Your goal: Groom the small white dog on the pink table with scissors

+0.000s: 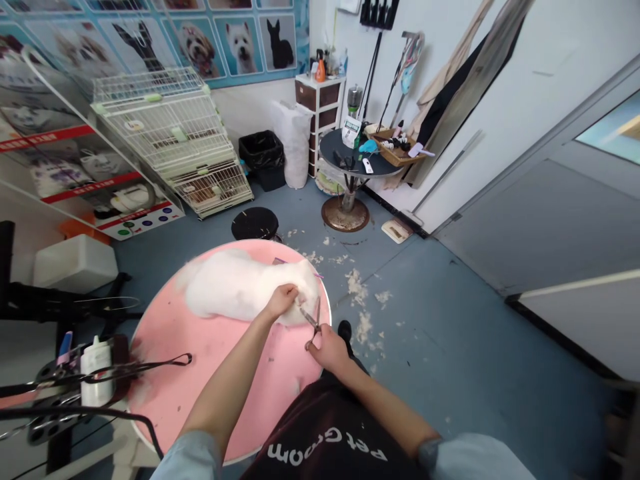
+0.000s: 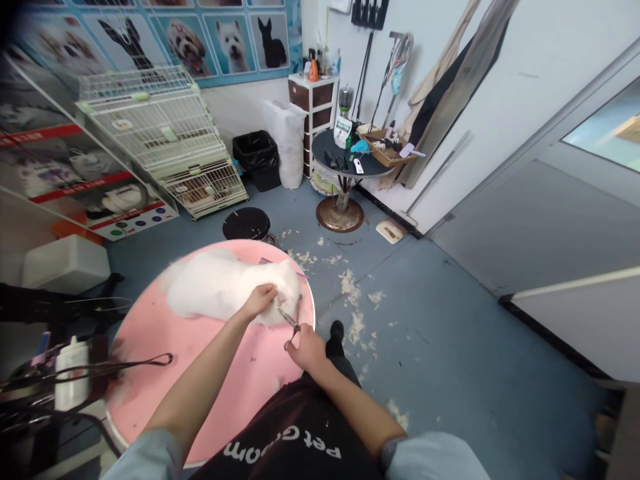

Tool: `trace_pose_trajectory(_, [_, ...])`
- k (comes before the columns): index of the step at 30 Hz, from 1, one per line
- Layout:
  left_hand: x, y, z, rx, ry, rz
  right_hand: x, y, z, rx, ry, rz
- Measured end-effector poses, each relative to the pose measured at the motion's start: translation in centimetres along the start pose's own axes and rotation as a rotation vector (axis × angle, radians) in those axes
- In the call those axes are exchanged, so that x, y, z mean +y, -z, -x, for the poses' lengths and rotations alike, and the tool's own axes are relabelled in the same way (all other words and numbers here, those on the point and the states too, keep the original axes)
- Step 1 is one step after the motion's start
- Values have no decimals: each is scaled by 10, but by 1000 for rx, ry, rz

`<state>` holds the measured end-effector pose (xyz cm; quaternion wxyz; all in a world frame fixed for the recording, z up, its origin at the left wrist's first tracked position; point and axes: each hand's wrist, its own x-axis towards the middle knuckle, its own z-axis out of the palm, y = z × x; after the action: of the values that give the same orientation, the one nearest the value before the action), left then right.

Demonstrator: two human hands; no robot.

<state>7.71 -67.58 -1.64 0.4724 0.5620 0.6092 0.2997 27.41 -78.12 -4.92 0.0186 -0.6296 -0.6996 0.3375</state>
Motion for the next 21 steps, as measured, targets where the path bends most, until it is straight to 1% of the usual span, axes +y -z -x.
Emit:
trace_pose_trajectory(3, [3, -1, 2, 8, -7, 49, -1, 3, -3, 8, -29, -10])
trace_pose_trajectory(5, [3, -3, 3, 17, -11, 77, -2, 3, -5, 28, -15, -45])
trace_pose_trajectory(8, [2, -7, 4, 76, -13, 101, -3, 1, -6, 39, 26, -85])
trace_pose_trajectory(11, [2, -12, 5, 132, -19, 115, -5, -2, -6, 35, 5, -135])
trace_pose_trajectory(15, [5, -16, 7, 170, -31, 123, -9, -1, -8, 51, 42, -215])
trace_pose_trajectory(21, [9, -19, 9, 200, -37, 124, -11, 4, -15, 67, 33, -198])
